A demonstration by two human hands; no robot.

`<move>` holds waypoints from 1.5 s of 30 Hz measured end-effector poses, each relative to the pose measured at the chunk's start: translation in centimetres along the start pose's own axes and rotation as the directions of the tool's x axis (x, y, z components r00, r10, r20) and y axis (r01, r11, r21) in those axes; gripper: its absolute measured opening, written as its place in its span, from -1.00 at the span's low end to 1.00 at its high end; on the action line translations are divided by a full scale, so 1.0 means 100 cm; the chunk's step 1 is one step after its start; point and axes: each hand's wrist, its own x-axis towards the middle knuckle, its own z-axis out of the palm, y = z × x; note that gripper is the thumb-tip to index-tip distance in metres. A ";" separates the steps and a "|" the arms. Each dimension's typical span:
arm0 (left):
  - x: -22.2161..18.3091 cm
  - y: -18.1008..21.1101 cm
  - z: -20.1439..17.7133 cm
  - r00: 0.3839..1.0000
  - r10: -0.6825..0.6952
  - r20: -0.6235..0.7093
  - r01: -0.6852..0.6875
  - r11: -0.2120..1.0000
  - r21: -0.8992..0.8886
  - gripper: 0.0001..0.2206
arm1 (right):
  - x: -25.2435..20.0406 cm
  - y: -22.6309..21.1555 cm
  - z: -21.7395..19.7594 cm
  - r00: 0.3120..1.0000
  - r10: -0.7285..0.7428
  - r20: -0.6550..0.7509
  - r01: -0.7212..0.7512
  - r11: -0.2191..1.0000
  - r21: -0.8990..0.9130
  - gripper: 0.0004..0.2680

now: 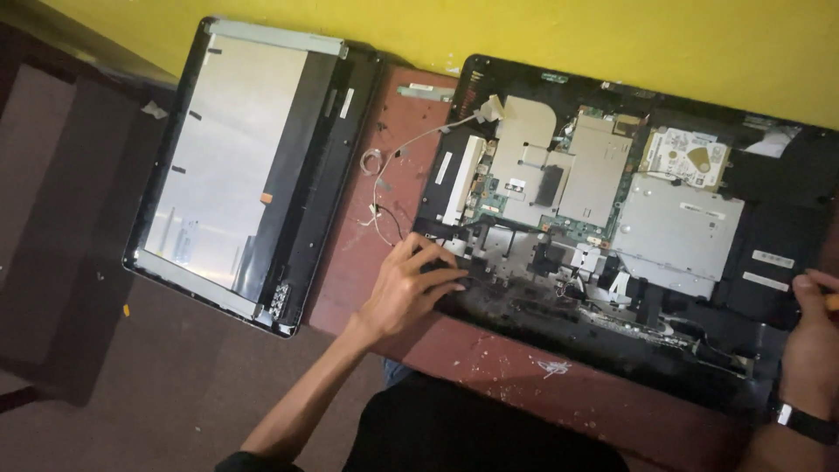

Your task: Disassembling an electronic device by removing internal screws and manipulating circuit boards and wiring.

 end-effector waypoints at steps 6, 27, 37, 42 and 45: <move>-0.012 -0.006 0.013 1.000 0.007 -0.010 -0.007 0.999 0.052 -0.86 | -0.003 -0.006 -0.002 0.999 -0.035 -0.002 0.035 0.999 -0.023 -0.92; -0.023 -0.015 0.021 0.999 -0.024 -0.045 0.020 0.995 -0.096 -0.76 | 0.008 0.015 -0.002 0.999 -0.002 -0.046 0.006 0.997 0.080 -0.94; 0.020 0.034 -0.008 0.975 0.124 0.184 -0.131 0.991 0.027 -0.91 | 0.011 0.004 0.004 0.970 -0.141 -0.199 0.179 0.966 0.186 -0.86; 0.028 0.037 -0.004 0.954 0.138 0.267 -0.163 0.984 0.074 -0.89 | 0.002 -0.022 0.002 0.977 -0.078 -0.200 0.105 0.986 0.129 -0.88; 0.028 0.037 -0.001 0.953 0.078 0.294 -0.130 0.978 0.162 -0.80 | 0.002 -0.021 0.002 0.979 -0.059 -0.193 0.092 0.982 0.165 -0.89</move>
